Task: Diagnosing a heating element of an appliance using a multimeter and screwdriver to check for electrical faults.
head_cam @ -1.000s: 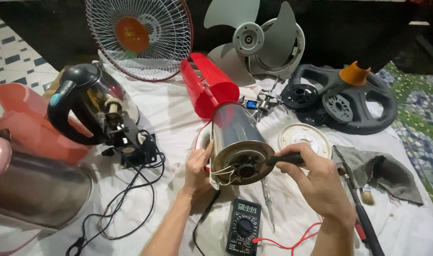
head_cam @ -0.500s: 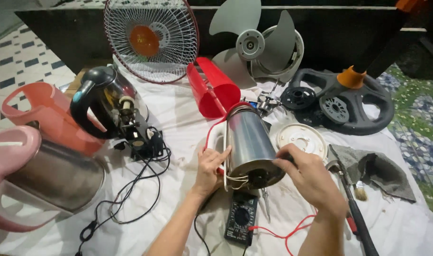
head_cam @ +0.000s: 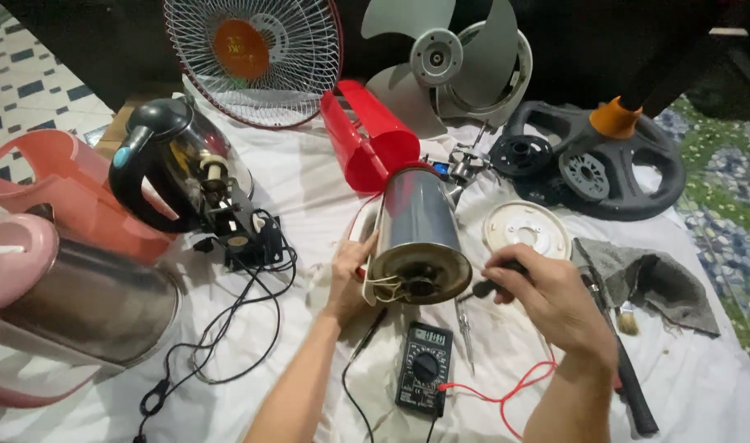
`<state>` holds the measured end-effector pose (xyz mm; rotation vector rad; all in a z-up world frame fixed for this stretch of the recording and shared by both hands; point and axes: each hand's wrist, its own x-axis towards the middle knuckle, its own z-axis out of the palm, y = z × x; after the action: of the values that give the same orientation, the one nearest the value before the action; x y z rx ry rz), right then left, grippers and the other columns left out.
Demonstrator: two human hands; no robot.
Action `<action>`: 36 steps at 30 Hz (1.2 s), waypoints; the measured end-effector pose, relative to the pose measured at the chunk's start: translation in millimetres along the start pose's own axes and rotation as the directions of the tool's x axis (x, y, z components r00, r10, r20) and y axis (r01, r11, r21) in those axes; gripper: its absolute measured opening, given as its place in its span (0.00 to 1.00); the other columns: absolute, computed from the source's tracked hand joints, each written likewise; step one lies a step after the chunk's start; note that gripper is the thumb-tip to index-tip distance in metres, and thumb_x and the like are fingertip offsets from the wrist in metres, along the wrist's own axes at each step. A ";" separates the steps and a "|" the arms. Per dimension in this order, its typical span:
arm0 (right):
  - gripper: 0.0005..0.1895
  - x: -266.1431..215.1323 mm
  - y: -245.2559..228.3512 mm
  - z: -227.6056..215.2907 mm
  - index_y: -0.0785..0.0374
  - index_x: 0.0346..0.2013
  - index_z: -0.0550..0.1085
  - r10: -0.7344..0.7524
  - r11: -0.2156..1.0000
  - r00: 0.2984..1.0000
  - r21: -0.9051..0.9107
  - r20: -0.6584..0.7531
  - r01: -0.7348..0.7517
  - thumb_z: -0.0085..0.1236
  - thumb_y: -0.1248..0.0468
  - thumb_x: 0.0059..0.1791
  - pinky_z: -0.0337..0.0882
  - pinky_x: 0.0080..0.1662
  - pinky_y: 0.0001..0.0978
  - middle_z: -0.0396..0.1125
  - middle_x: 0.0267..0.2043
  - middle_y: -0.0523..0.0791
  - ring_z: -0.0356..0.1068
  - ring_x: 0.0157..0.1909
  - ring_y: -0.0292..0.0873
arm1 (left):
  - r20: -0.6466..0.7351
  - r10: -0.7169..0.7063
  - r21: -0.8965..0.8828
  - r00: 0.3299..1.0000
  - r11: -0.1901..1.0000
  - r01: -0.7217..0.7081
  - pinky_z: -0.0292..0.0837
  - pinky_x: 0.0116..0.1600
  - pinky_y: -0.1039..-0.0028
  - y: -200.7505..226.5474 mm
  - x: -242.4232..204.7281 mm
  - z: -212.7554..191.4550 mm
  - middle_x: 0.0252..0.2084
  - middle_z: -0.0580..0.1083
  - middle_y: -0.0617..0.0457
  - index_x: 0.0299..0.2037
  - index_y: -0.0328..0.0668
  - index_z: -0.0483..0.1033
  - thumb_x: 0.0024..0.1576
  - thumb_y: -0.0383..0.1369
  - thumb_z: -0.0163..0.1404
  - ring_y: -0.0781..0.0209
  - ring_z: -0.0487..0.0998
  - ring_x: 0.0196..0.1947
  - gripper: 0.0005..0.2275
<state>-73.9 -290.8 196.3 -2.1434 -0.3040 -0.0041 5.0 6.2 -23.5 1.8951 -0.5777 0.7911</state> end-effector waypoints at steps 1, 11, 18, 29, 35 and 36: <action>0.08 -1.0 6.1 -4.8 0.62 0.42 0.81 -0.002 1.000 1.000 -0.005 -0.001 0.002 0.57 0.65 0.51 0.82 0.35 0.35 0.77 0.20 0.51 0.78 0.22 0.43 | -0.004 0.002 -0.003 1.000 1.000 -0.002 0.70 0.53 0.66 -5.1 -1.4 6.4 0.29 0.72 0.44 0.66 0.40 0.71 0.52 0.27 0.56 0.47 0.73 0.35 0.28; 0.11 0.4 11.4 2.8 0.73 0.42 0.74 -0.215 0.943 0.966 0.227 -0.141 0.243 0.61 0.76 0.46 0.79 0.49 0.37 0.76 0.46 0.55 0.77 0.46 0.44 | -0.104 -0.073 -0.020 0.992 0.997 0.071 0.69 0.50 0.69 -6.5 -12.4 29.6 0.27 0.70 0.51 0.64 0.41 0.74 0.52 0.34 0.62 0.53 0.71 0.33 0.28; 0.12 8.1 -3.5 27.4 0.67 0.43 0.77 -0.287 0.951 0.950 0.084 -0.121 0.298 0.64 0.73 0.46 0.76 0.51 0.31 0.77 0.44 0.49 0.78 0.45 0.38 | -0.110 -0.039 -0.014 0.993 0.999 0.038 0.68 0.52 0.68 -6.5 -11.2 28.8 0.26 0.69 0.51 0.64 0.39 0.74 0.49 0.34 0.64 0.53 0.72 0.32 0.29; 0.09 -1.4 -14.1 36.5 0.63 0.44 0.72 -0.418 0.893 0.908 -0.172 0.025 0.415 0.57 0.73 0.50 0.74 0.55 0.32 0.74 0.50 0.45 0.76 0.51 0.42 | -0.048 0.023 0.146 0.999 0.989 -0.016 0.59 0.50 0.71 20.5 0.7 19.5 0.29 0.61 0.58 0.71 0.41 0.63 0.58 0.27 0.53 0.58 0.63 0.34 0.28; 0.11 -7.5 -20.4 24.8 0.61 0.47 0.75 -0.377 0.924 0.917 -0.127 -0.134 0.361 0.59 0.71 0.49 0.74 0.57 0.29 0.76 0.49 0.44 0.76 0.51 0.39 | -0.027 0.114 0.240 0.993 0.965 -0.104 0.61 0.63 0.55 48.2 23.1 5.5 0.28 0.70 0.53 0.68 0.35 0.66 0.56 0.34 0.51 0.56 0.69 0.30 0.27; 0.14 -8.3 -19.3 21.0 0.59 0.48 0.76 -0.294 0.955 0.930 -0.097 -0.219 0.279 0.61 0.69 0.48 0.74 0.55 0.25 0.77 0.48 0.42 0.77 0.49 0.36 | 0.026 0.147 0.204 0.989 0.967 -0.149 0.65 0.56 0.57 51.0 29.0 2.0 0.31 0.74 0.48 0.67 0.30 0.65 0.58 0.37 0.51 0.53 0.69 0.29 0.28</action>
<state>-88.5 -265.2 199.4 -2.1177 -0.4819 -0.4356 -9.6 -18.7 27.6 2.0637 -0.6721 0.9692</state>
